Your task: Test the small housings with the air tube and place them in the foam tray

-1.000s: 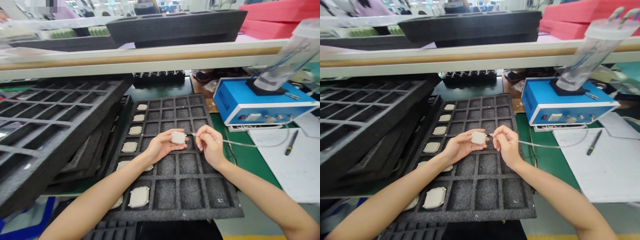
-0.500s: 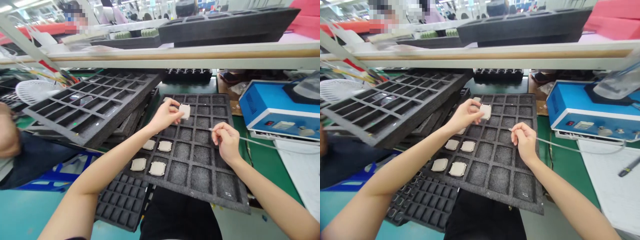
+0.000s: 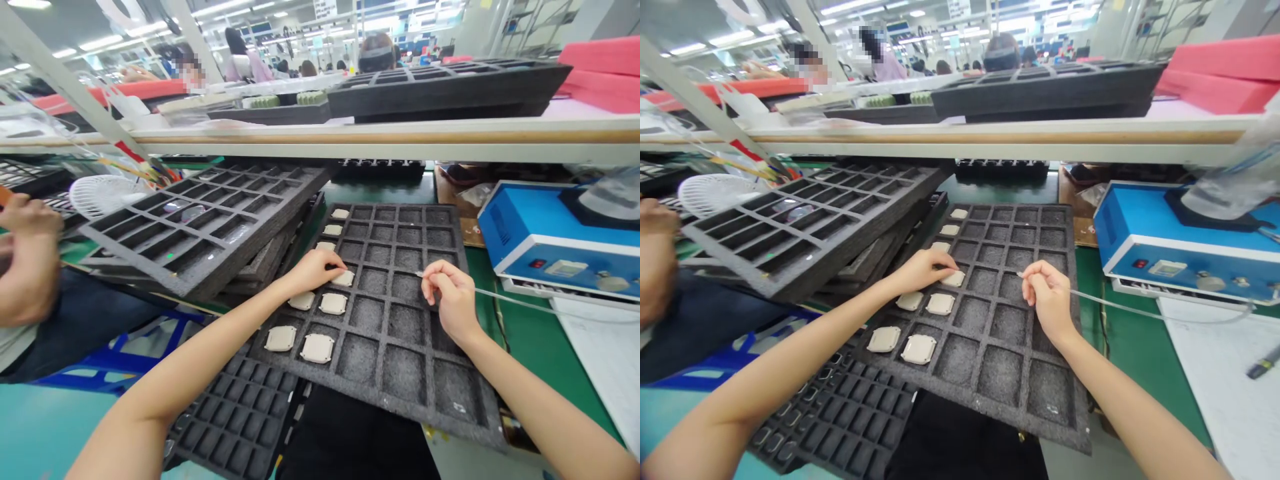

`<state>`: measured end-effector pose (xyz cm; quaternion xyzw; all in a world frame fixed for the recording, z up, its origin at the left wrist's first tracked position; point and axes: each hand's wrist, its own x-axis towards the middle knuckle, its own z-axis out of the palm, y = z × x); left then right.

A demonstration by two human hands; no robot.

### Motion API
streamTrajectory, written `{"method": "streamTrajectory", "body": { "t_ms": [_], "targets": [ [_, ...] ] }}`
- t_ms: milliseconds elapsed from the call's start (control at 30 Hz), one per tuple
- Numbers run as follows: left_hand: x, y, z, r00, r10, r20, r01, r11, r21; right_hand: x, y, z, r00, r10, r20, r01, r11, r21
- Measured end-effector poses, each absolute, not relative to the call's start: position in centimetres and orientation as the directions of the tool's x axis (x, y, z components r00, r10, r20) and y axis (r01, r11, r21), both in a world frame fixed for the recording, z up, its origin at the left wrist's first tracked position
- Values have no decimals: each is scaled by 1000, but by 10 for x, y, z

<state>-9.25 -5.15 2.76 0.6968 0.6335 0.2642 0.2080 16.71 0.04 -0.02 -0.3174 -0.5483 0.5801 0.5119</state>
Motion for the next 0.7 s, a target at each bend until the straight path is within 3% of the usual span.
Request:
{"method": "streamTrajectory", "body": {
  "t_ms": [200,300,400,467,533,600,700],
  "targets": [
    [-60,-131,80,3,950,311,846,-168,507,168,0,-1,-306,938,164,-217,99,-971],
    [-74,-165,125,-120,850,512,909,-113,402,167,-2,1,-303,943,137,-190,81,-979],
    [-126,-167,164,-204,664,719,978,171,119,167,-2,0,-295,949,111,-168,63,-984],
    [-180,-157,179,-333,592,734,893,449,43,167,-2,0,-292,951,101,-166,53,-985],
    [-239,-146,185,-482,578,658,814,574,92,167,-2,-1,-290,953,90,-165,43,-985],
    [-290,-137,182,-590,642,489,796,564,220,166,-3,0,-292,953,80,-158,34,-987],
    [-338,-124,173,-613,680,402,790,536,298,165,-4,1,-287,956,69,-141,30,-990]
  ]
}}
